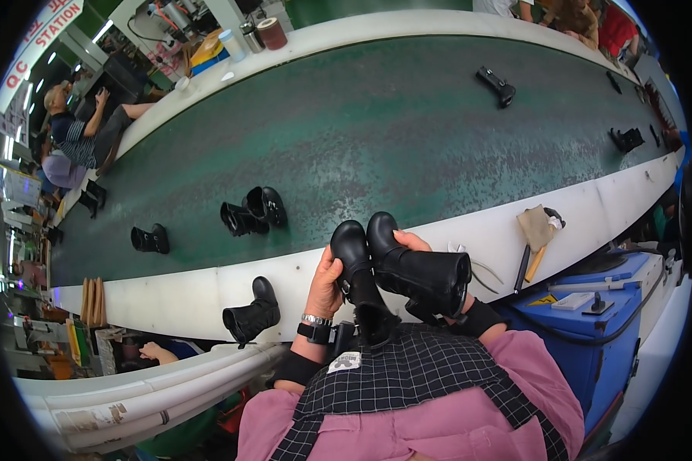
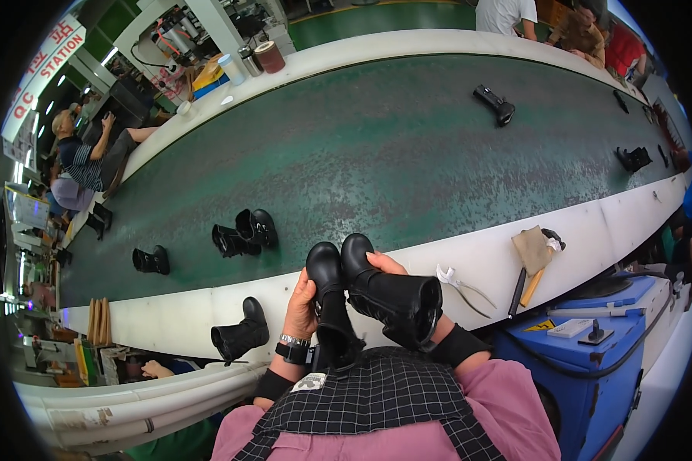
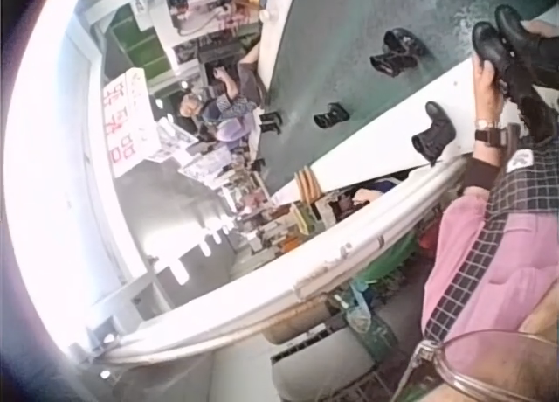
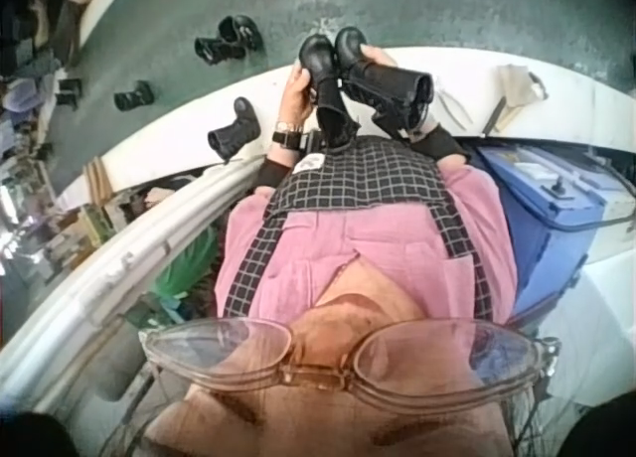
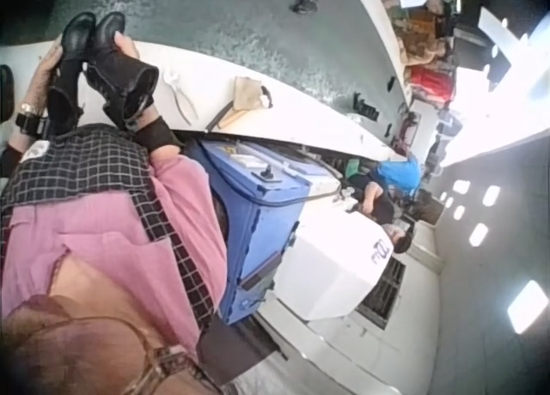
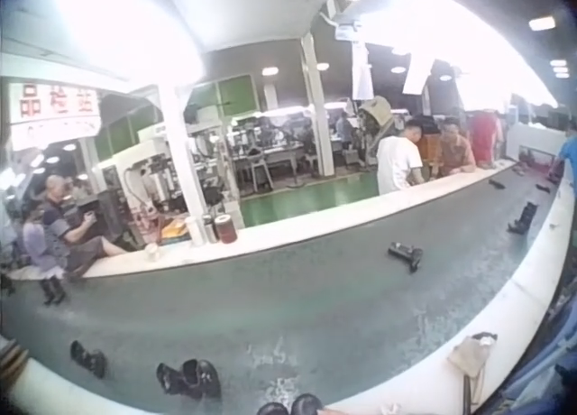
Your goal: The person is inspecting black boots on a conveyor belt in a shoe manufacturing facility, checking for quality and using a tool to clean or adjust components.
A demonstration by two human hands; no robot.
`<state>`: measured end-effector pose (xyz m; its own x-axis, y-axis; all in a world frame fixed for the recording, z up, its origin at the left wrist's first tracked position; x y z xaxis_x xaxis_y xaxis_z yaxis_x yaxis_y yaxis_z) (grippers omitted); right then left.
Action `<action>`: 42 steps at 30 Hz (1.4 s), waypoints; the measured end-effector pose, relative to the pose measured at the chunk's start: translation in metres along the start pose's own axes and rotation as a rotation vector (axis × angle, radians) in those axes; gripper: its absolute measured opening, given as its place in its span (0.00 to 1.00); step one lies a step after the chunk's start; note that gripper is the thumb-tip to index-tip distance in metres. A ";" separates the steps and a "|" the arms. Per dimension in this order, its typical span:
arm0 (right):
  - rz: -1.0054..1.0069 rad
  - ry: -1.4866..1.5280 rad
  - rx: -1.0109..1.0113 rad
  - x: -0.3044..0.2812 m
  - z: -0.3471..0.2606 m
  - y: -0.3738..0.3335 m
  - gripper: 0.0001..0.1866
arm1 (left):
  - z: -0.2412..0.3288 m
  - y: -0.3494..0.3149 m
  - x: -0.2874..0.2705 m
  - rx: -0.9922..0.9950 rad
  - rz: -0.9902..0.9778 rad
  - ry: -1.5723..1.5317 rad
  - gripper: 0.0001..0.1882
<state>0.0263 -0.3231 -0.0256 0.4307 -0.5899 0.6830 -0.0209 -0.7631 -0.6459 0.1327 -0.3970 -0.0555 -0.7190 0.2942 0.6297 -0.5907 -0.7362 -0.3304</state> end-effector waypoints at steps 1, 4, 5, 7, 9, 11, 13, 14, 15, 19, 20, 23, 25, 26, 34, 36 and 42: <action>-0.010 -0.024 -0.081 0.007 -0.003 -0.003 0.16 | -0.001 -0.001 0.001 -0.025 -0.020 -0.079 0.30; -0.030 -0.084 -0.191 0.012 -0.006 -0.003 0.15 | 0.003 -0.005 0.008 -0.037 -0.039 -0.185 0.31; -0.040 -0.117 -0.219 0.013 -0.007 -0.001 0.16 | 0.005 -0.006 0.009 -0.026 -0.036 -0.211 0.32; -0.061 -0.167 -0.235 0.017 -0.007 -0.004 0.16 | -0.001 -0.007 -0.001 -0.043 -0.037 -0.229 0.32; -0.035 -0.241 -0.302 0.011 -0.010 0.003 0.17 | -0.002 -0.009 -0.001 -0.065 -0.048 -0.245 0.33; -0.068 -0.265 -0.344 0.010 -0.010 0.005 0.18 | -0.006 -0.012 -0.004 -0.084 -0.016 -0.269 0.34; -0.055 -0.259 -0.352 0.011 -0.009 0.004 0.18 | -0.007 -0.011 -0.006 -0.077 -0.001 -0.261 0.35; -0.078 -0.280 -0.364 0.010 -0.009 0.005 0.19 | -0.007 -0.011 -0.005 -0.083 -0.019 -0.267 0.34; -0.076 -0.278 -0.362 0.008 -0.009 0.009 0.19 | -0.008 -0.012 -0.004 -0.091 -0.037 -0.273 0.32; 0.019 -0.363 -0.349 0.002 -0.017 0.014 0.20 | -0.019 -0.008 -0.009 -0.259 0.011 -0.343 0.25; 0.069 -0.376 -0.290 -0.001 -0.017 0.013 0.21 | -0.016 -0.007 -0.002 -0.226 -0.113 -0.391 0.23; -0.072 -0.229 -0.136 -0.014 -0.010 0.024 0.19 | -0.020 -0.005 -0.001 -0.336 -0.151 -0.594 0.20; -0.088 -0.133 -0.070 -0.030 -0.007 0.035 0.18 | -0.017 0.003 0.006 -0.364 -0.070 -0.644 0.20; -0.095 -0.050 -0.076 -0.026 -0.009 0.033 0.19 | -0.016 0.004 0.008 -0.363 -0.069 -0.645 0.20; -0.049 0.221 -0.305 -0.029 -0.034 0.025 0.19 | -0.007 0.013 -0.011 -0.175 0.126 -0.636 0.22; -0.057 0.189 -0.325 -0.028 -0.033 0.024 0.18 | -0.008 0.014 -0.014 -0.159 0.181 -0.613 0.22; 0.070 0.203 -0.373 -0.041 -0.024 0.027 0.18 | -0.017 0.015 -0.021 -0.098 0.387 -0.538 0.24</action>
<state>-0.0134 -0.3257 -0.0630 0.2310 -0.6551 0.7194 -0.3849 -0.7406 -0.5508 0.1332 -0.4038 -0.0857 -0.6174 -0.3433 0.7078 -0.3758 -0.6616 -0.6488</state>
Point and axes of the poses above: each hand's wrist, its own y-axis towards the middle knuckle, its own x-axis out of the palm, z = x × y, the point moved 9 cm from there along y, towards the middle knuckle, and after that the axes turned 14 degrees about z, right-handed, at the moved point
